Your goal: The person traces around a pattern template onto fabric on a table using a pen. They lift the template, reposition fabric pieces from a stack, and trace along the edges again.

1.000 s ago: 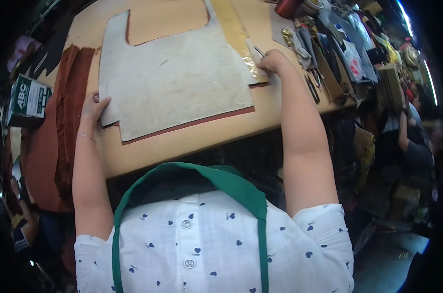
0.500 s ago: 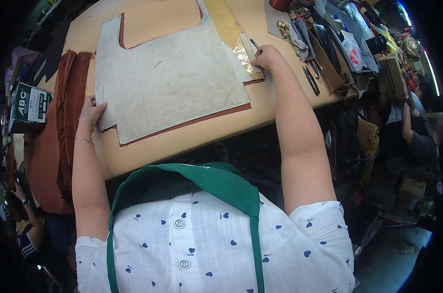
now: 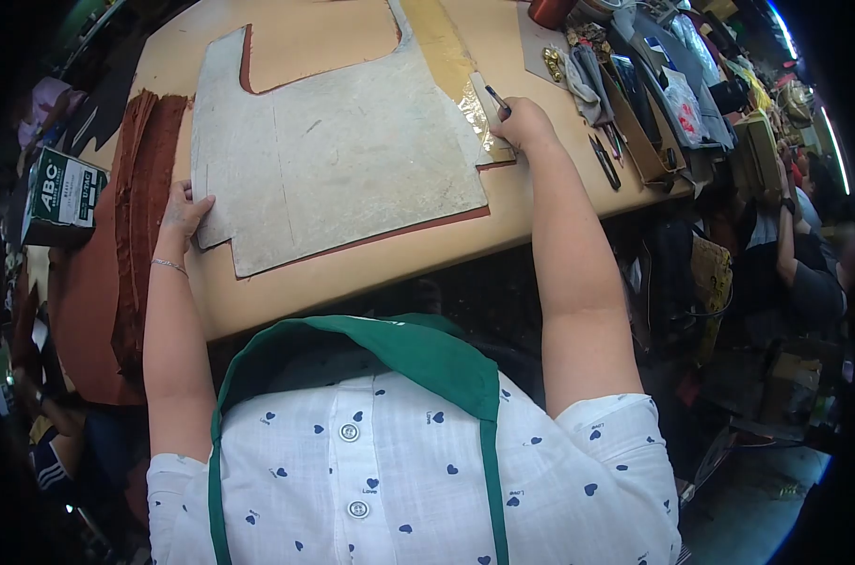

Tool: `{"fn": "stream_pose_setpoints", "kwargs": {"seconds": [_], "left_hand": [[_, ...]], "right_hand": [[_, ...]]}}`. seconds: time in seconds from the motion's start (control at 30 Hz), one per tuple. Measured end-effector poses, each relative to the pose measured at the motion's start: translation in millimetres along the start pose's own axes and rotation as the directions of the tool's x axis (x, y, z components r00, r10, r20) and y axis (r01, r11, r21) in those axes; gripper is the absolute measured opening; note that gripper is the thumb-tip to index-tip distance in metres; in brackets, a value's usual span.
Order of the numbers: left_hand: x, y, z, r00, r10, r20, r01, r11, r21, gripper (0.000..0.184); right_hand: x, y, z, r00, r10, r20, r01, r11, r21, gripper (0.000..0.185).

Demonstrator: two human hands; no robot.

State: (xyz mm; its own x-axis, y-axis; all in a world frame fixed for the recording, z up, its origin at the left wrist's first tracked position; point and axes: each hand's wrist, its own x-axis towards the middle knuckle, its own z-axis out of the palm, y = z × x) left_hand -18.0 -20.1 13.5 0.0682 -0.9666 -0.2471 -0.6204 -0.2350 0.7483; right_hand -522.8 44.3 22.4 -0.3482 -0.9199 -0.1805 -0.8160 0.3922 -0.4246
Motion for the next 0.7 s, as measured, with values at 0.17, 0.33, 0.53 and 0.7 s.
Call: {"fn": "stream_pose_setpoints", "kwargs": {"seconds": [0.17, 0.33, 0.53, 0.7], "left_hand": [[4, -9, 1, 0.998, 0.052, -0.04, -0.05, 0.998, 0.046, 0.058], [11, -18, 2, 0.995, 0.095, -0.041, -0.091, 0.992, 0.087, 0.059], [12, -20, 0, 0.982, 0.183, -0.047, -0.167, 0.959, 0.23, 0.06], [8, -11, -1, 0.982, 0.184, -0.042, -0.165, 0.944, 0.284, 0.058]], "right_hand": [[-2, 1, 3, 0.999, -0.006, -0.036, 0.006, 1.0, -0.008, 0.024], [-3, 6, 6, 0.994, -0.069, -0.085, 0.067, 0.997, -0.036, 0.024], [-8, 6, 8, 0.97, -0.193, -0.144, 0.18, 0.978, -0.101, 0.026], [-6, 9, 10, 0.968, -0.211, -0.139, 0.201, 0.976, -0.083, 0.023]]}}
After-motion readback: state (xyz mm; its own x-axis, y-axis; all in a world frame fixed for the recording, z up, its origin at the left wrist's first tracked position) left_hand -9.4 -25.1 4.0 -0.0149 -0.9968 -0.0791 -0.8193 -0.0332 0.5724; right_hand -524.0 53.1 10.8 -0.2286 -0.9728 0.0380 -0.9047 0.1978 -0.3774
